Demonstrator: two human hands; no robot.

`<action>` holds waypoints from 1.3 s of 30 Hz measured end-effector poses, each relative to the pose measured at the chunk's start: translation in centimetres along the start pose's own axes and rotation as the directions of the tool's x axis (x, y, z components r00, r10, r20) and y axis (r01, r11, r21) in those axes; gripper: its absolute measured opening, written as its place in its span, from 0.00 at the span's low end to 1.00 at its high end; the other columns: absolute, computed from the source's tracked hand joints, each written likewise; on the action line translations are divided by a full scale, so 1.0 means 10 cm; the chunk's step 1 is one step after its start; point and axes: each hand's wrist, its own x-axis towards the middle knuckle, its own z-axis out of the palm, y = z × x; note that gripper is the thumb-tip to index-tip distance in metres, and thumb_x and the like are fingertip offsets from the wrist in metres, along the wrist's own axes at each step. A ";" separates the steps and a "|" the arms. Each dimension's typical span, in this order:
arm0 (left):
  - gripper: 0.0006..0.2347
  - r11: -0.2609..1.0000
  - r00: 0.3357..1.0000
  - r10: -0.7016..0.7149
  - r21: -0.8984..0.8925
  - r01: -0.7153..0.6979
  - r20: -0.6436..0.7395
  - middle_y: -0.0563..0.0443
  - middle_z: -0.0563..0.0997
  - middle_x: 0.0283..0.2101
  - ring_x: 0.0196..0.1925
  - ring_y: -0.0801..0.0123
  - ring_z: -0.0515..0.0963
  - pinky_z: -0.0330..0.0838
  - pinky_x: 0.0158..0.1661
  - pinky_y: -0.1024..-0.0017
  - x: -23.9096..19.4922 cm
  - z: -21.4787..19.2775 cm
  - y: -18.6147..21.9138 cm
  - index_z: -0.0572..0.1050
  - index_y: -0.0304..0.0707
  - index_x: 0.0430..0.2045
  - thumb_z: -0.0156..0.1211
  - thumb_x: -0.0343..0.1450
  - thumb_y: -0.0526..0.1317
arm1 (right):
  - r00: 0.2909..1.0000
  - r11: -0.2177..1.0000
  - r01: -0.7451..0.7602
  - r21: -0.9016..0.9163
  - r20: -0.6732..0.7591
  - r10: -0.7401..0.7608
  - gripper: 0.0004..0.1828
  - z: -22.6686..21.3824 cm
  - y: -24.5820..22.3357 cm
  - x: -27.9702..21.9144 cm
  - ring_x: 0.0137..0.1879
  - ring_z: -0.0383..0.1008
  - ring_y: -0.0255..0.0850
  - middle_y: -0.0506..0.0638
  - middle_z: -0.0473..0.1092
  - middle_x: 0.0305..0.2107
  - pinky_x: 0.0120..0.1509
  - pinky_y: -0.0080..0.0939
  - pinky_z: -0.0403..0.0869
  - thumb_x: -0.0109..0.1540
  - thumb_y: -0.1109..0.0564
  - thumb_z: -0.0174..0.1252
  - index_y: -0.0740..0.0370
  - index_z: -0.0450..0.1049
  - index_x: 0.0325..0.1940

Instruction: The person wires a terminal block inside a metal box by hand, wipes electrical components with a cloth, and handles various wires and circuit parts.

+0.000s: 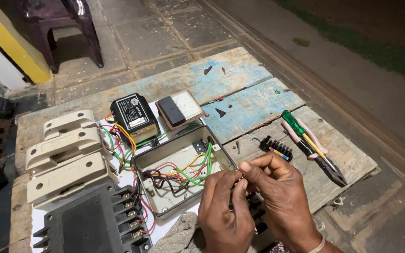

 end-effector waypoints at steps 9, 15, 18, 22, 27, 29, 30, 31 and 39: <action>0.06 1.000 1.000 0.015 -0.009 -0.015 -0.015 0.44 0.81 0.39 0.38 0.64 0.85 0.79 0.38 0.71 -0.01 -0.05 0.01 0.78 0.30 0.39 0.61 0.70 0.27 | 0.998 0.997 -0.028 -0.069 0.060 0.033 0.09 -0.06 -0.09 -0.07 0.34 0.75 0.33 0.51 0.77 0.29 0.41 0.34 0.76 0.61 0.60 0.63 0.69 0.79 0.41; 0.07 0.998 0.998 0.061 0.007 -0.061 0.020 0.44 0.81 0.40 0.40 0.62 0.85 0.79 0.40 0.72 -0.02 -0.05 0.02 0.77 0.30 0.40 0.61 0.71 0.27 | 0.994 0.997 -0.070 -0.023 0.084 0.072 0.09 -0.14 -0.09 -0.09 0.34 0.74 0.35 0.52 0.76 0.29 0.40 0.37 0.75 0.61 0.60 0.64 0.71 0.78 0.42; 0.07 1.000 0.997 0.014 -0.028 -0.012 0.073 0.44 0.81 0.41 0.37 0.66 0.85 0.79 0.37 0.74 -0.02 -0.08 0.01 0.77 0.30 0.41 0.61 0.70 0.27 | 0.990 0.996 -0.078 -0.051 0.110 0.083 0.10 -0.19 -0.09 -0.09 0.34 0.74 0.36 0.52 0.76 0.28 0.39 0.37 0.75 0.61 0.60 0.64 0.72 0.79 0.42; 0.07 0.989 0.986 -0.114 -0.085 0.125 0.123 0.48 0.80 0.37 0.31 0.71 0.83 0.77 0.32 0.76 -0.04 -0.12 -0.01 0.79 0.30 0.40 0.63 0.69 0.28 | 0.971 0.983 -0.173 -0.064 0.158 0.181 0.13 -0.23 -0.16 -0.07 0.33 0.74 0.36 0.53 0.77 0.27 0.38 0.36 0.73 0.61 0.57 0.63 0.72 0.81 0.43; 0.07 0.978 0.983 -0.091 -0.173 0.119 0.158 0.47 0.78 0.38 0.36 0.69 0.82 0.77 0.37 0.75 -0.04 -0.15 -0.01 0.80 0.32 0.39 0.62 0.70 0.28 | 0.895 0.913 -0.404 -0.063 0.179 0.409 0.15 -0.27 -0.28 -0.04 0.32 0.75 0.38 0.53 0.77 0.27 0.35 0.38 0.74 0.61 0.55 0.61 0.71 0.81 0.42; 0.07 0.990 0.988 -0.037 -0.131 0.057 0.151 0.47 0.78 0.37 0.38 0.68 0.81 0.76 0.39 0.74 -0.03 -0.15 0.01 0.82 0.33 0.38 0.63 0.69 0.28 | 0.867 0.886 -0.463 -0.019 0.196 0.458 0.15 -0.30 -0.30 -0.05 0.31 0.75 0.38 0.54 0.77 0.28 0.33 0.38 0.74 0.61 0.55 0.61 0.71 0.80 0.42; 0.06 0.989 0.986 -0.047 -0.134 0.069 0.163 0.48 0.78 0.37 0.38 0.68 0.81 0.76 0.39 0.74 -0.02 -0.15 0.01 0.82 0.33 0.38 0.64 0.69 0.28 | 0.868 0.884 -0.467 0.019 0.201 0.454 0.13 -0.31 -0.30 -0.06 0.31 0.75 0.38 0.54 0.77 0.28 0.33 0.37 0.74 0.61 0.55 0.61 0.71 0.80 0.41; 0.06 0.987 0.983 -0.057 -0.136 0.082 0.175 0.48 0.78 0.37 0.38 0.68 0.81 0.76 0.38 0.74 -0.02 -0.16 0.02 0.82 0.33 0.37 0.64 0.69 0.28 | 0.869 0.881 -0.470 0.057 0.205 0.450 0.12 -0.33 -0.30 -0.07 0.31 0.75 0.38 0.54 0.77 0.28 0.32 0.37 0.73 0.62 0.56 0.61 0.70 0.80 0.41; 0.19 0.998 0.955 -0.006 0.069 -0.015 0.296 0.42 0.79 0.47 0.49 0.58 0.81 0.75 0.49 0.63 -0.04 -0.39 -0.02 0.78 0.34 0.47 0.69 0.61 0.32 | 0.930 0.925 -0.366 0.100 0.084 0.358 0.06 -0.90 -0.34 0.11 0.35 0.79 0.40 0.57 0.78 0.32 0.31 0.36 0.76 0.61 0.60 0.59 0.65 0.76 0.39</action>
